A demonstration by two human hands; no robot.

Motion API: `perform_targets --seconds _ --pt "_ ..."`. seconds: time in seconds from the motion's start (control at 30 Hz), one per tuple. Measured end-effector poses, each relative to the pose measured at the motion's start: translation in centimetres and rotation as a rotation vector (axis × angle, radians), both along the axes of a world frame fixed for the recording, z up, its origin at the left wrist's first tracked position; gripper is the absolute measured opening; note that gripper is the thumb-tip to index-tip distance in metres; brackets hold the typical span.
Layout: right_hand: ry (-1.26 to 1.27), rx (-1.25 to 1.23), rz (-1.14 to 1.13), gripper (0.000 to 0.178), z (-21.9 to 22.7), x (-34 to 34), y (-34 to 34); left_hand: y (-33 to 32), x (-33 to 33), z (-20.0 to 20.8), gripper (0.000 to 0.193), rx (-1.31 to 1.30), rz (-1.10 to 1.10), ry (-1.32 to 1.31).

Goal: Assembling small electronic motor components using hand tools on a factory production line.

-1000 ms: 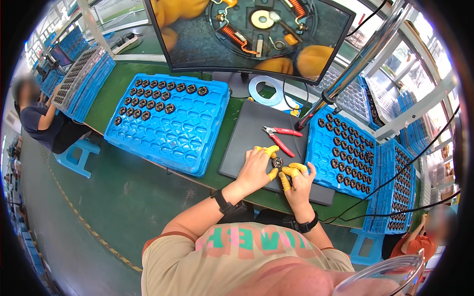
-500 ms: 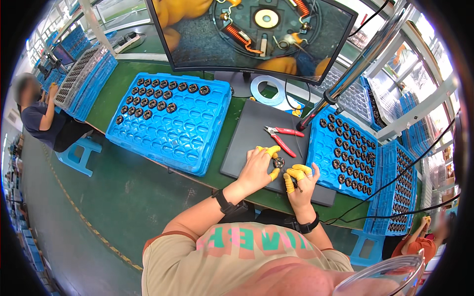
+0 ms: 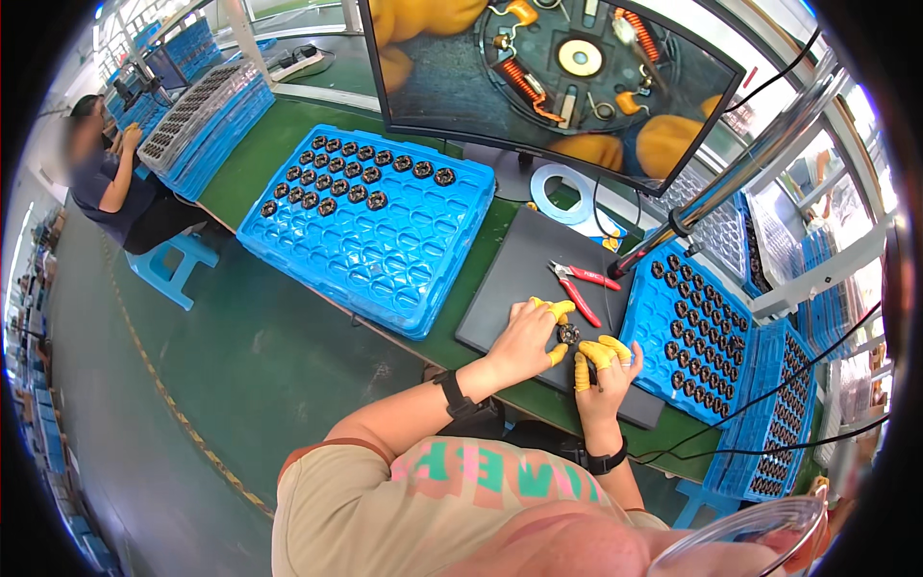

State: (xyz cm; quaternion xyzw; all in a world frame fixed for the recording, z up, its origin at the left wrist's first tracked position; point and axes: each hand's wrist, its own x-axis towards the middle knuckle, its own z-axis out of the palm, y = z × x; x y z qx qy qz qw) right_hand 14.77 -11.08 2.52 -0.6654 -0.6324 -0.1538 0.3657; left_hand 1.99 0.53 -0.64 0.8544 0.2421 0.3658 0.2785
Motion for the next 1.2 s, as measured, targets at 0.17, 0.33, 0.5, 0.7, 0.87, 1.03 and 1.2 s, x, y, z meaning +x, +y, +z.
perform_targets --seconds 0.17,0.33,0.5,0.7,0.87,1.03,1.2 --pt "-0.002 0.016 -0.008 0.02 -0.1 0.1 -0.1 -0.1 0.0 0.1 0.058 0.008 -0.002 0.001" --pt "0.024 0.013 -0.018 0.022 -0.9 0.5 -0.1 0.0 0.0 0.1 0.056 -0.01 -0.012 0.0" --pt "0.019 0.017 0.019 0.023 -0.8 0.9 -0.4 0.0 0.3 1.0 0.057 0.012 0.0 0.014" --pt "0.022 0.044 0.028 0.022 -1.0 1.0 -0.3 0.1 0.3 1.0 0.057 0.02 -0.006 0.016" --pt "0.035 0.054 0.038 0.023 -0.8 0.8 -0.5 0.0 0.1 1.2 0.056 -0.008 -0.013 0.012" --pt "0.046 0.05 0.041 0.022 -0.8 0.7 -0.5 -0.2 -0.1 1.3 0.055 -0.005 -0.037 0.034" --pt "0.066 0.036 0.039 0.022 -0.6 0.7 -0.5 -0.2 -0.1 1.3 0.055 -0.006 -0.05 0.05"
